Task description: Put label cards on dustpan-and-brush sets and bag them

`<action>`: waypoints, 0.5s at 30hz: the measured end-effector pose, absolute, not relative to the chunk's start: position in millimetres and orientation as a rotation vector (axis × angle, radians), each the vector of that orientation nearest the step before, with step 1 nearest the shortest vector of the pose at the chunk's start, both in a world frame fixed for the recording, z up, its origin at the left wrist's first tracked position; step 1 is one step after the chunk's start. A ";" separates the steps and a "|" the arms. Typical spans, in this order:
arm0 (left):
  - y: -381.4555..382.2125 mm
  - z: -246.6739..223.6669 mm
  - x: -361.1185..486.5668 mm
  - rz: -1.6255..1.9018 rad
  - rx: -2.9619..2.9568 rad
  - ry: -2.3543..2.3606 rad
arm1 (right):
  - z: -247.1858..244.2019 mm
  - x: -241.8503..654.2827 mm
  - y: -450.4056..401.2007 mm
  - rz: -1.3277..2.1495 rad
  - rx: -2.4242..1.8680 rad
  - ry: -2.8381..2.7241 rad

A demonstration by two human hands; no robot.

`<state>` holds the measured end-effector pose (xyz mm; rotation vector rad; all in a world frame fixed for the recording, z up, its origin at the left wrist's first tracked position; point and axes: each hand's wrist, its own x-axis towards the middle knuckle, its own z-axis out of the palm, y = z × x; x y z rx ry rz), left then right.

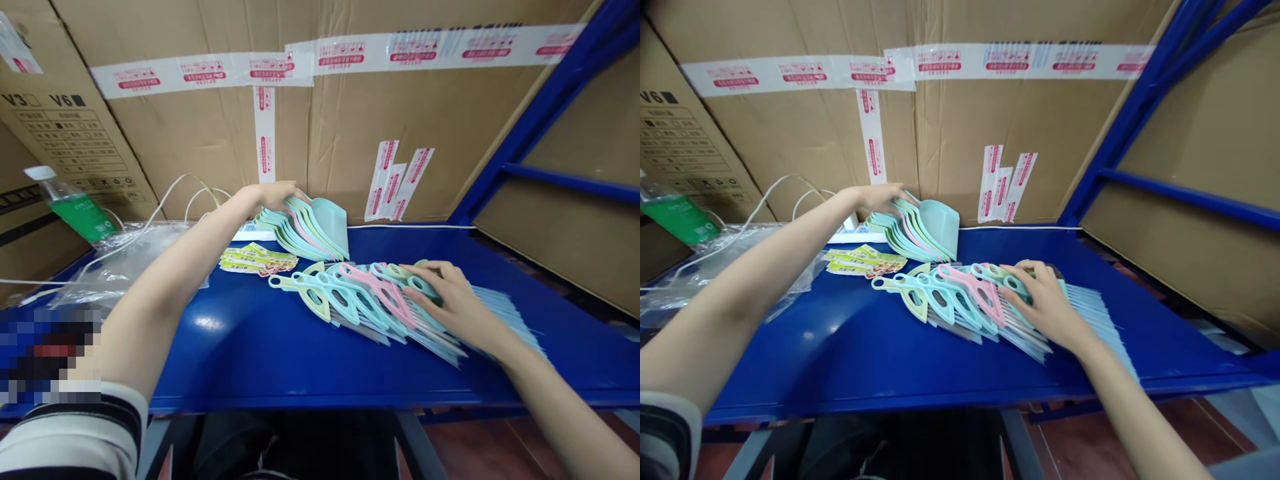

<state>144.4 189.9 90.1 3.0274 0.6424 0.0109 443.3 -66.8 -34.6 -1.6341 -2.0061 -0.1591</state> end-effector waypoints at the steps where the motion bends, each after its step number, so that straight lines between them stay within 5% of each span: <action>1: 189.0 91.2 140.7 -0.007 2.986 0.641 | -35.8 443.5 -66.8 -0.156 -1.641 -2.005; 15: 176.2 86.4 141.2 -0.015 2.974 0.772 | -19.8 466.5 -80.2 -0.146 -1.850 -2.044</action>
